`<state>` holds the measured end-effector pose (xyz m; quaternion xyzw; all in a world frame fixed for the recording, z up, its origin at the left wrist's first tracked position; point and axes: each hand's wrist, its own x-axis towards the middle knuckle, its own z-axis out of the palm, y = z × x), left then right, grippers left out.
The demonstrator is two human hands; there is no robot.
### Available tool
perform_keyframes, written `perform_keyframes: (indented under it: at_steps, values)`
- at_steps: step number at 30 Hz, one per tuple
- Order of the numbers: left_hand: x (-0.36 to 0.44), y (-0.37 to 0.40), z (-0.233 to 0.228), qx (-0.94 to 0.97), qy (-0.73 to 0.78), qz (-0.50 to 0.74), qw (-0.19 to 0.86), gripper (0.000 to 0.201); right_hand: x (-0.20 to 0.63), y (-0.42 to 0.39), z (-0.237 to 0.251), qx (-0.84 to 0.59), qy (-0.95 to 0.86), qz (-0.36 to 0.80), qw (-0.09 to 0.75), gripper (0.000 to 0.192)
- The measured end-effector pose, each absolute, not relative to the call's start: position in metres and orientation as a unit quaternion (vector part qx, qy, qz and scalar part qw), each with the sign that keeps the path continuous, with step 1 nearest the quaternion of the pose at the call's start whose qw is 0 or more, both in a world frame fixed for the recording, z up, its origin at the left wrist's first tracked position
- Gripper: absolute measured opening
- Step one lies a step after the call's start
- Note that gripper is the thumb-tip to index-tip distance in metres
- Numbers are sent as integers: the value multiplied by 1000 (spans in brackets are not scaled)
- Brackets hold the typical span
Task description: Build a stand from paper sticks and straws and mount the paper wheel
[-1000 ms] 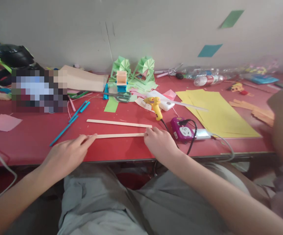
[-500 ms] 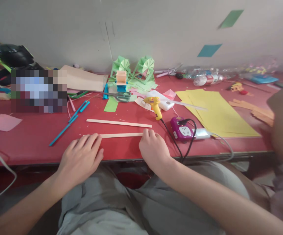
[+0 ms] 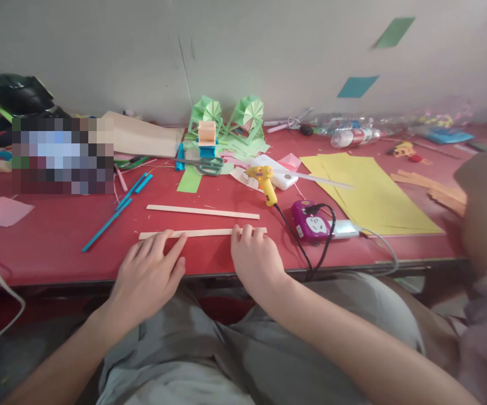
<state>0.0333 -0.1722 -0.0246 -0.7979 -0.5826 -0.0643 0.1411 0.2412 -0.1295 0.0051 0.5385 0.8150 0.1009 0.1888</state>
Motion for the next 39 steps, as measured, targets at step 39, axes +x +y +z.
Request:
perform_keyframes:
  at_steps: [39]
  values:
    - [55, -165, -42, -824, -542, -143, 76, 49, 245, -125, -7, 481, 868, 82, 90, 43]
